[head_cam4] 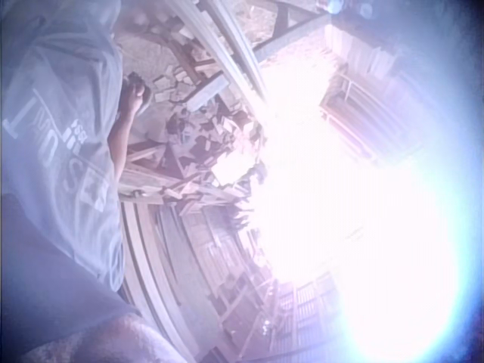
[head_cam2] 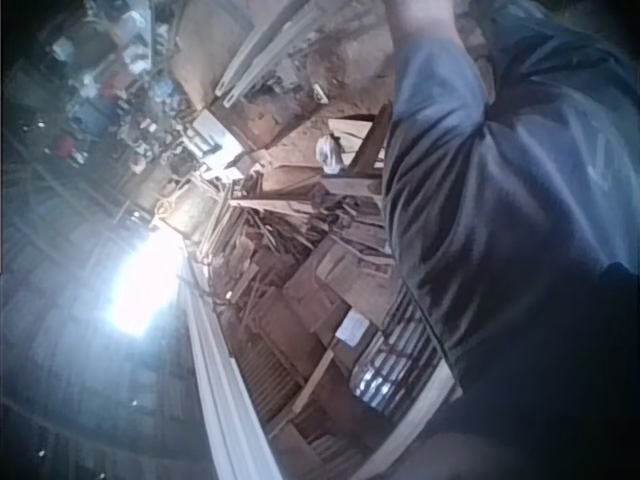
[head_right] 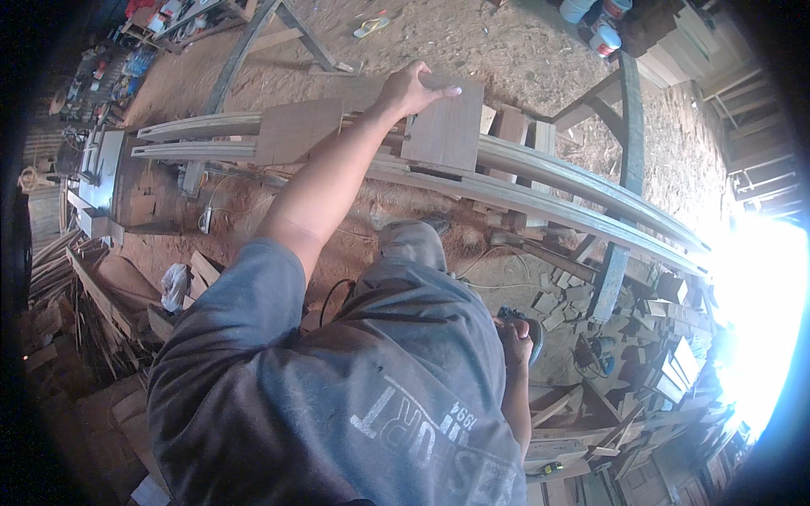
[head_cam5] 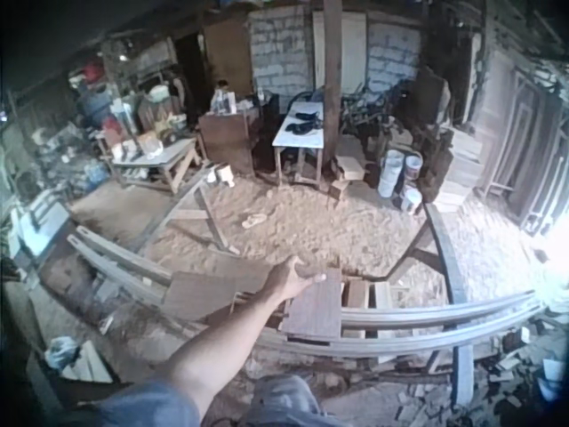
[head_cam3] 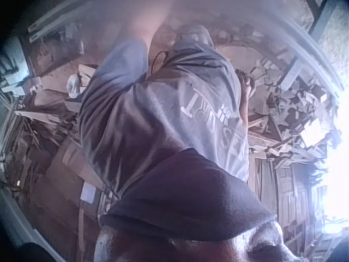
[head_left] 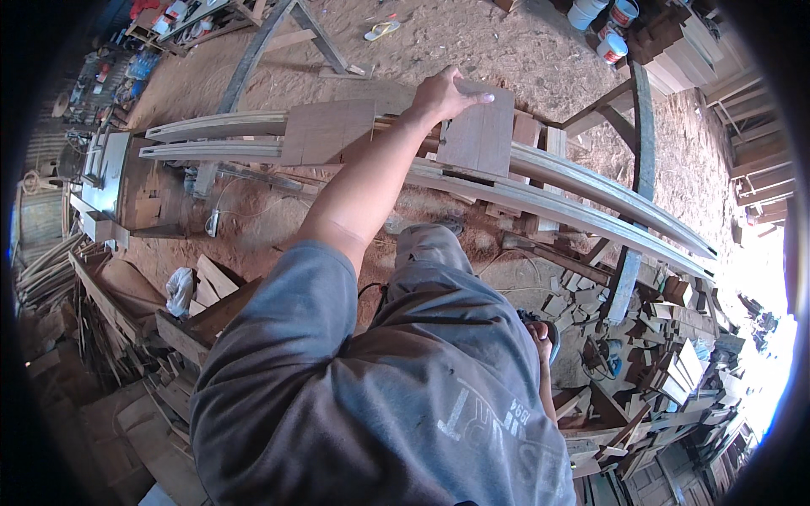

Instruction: The person selects and positions wooden planks on a workbench, then uses a circular saw to cut several small rectangular pieces. The cut pieces are stacked on the bench as the task proceeds.

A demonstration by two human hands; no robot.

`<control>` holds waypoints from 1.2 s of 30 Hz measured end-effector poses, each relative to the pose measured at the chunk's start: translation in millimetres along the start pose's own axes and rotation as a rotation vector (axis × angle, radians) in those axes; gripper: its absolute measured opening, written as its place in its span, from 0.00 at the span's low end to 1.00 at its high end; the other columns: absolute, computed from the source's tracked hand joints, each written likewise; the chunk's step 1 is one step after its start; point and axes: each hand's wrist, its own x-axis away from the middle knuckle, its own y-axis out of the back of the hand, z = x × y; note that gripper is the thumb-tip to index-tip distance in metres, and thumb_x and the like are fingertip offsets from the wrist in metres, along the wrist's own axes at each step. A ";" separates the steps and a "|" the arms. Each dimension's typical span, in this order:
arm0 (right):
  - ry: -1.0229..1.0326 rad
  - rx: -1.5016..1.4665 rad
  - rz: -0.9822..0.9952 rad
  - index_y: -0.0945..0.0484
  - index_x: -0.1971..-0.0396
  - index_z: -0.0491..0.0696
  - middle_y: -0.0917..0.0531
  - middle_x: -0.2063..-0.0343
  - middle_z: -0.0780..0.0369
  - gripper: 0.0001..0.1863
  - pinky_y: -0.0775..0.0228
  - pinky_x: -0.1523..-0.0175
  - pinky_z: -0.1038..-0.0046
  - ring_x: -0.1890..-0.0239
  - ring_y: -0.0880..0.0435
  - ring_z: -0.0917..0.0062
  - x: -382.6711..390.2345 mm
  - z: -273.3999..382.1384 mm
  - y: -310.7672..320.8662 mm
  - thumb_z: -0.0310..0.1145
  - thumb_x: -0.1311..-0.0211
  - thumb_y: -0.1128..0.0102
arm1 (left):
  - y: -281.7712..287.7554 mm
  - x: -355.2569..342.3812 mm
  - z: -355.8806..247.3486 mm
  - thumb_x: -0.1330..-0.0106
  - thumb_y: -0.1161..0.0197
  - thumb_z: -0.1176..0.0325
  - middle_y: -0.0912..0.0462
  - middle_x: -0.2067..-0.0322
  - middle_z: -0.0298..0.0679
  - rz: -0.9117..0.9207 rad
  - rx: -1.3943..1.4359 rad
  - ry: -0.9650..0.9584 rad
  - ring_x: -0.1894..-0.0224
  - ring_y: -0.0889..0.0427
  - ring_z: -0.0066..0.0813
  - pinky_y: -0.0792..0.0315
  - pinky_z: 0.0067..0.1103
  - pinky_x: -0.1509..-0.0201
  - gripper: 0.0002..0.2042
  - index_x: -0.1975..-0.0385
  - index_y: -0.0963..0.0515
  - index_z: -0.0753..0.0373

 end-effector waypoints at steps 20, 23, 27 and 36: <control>-0.066 -0.086 -0.023 0.13 0.50 0.40 0.10 0.53 0.51 0.30 0.23 0.41 0.66 0.45 0.12 0.66 -16.0 -57.6 -19.4 0.53 0.38 0.31 | -2.4 2.2 5.6 0.54 0.24 0.25 0.13 0.51 0.53 0.027 0.069 -0.023 0.44 0.14 0.48 0.21 0.38 0.39 0.47 0.46 0.22 0.62; -0.101 -0.089 -0.029 0.13 0.50 0.40 0.10 0.53 0.51 0.30 0.23 0.41 0.66 0.45 0.12 0.66 -21.5 -66.0 -25.4 0.53 0.37 0.31 | 2.1 5.0 3.5 0.53 0.25 0.24 0.13 0.51 0.53 0.049 0.063 -0.022 0.44 0.14 0.47 0.21 0.38 0.39 0.48 0.44 0.22 0.62; -0.043 -0.125 -0.046 0.13 0.50 0.40 0.10 0.53 0.52 0.30 0.23 0.41 0.67 0.46 0.12 0.68 -26.0 -79.6 -28.2 0.53 0.37 0.31 | 9.3 10.9 -2.9 0.52 0.28 0.23 0.12 0.51 0.52 0.078 0.033 0.008 0.44 0.14 0.47 0.21 0.38 0.39 0.48 0.42 0.23 0.61; 0.031 -0.211 0.021 0.15 0.47 0.41 0.10 0.52 0.52 0.34 0.23 0.40 0.67 0.45 0.13 0.69 -24.6 -70.4 -35.3 0.58 0.37 0.32 | 7.7 11.9 4.9 0.46 0.34 0.21 0.10 0.57 0.50 0.059 -0.047 -0.053 0.49 0.11 0.47 0.19 0.38 0.41 0.46 0.44 0.22 0.60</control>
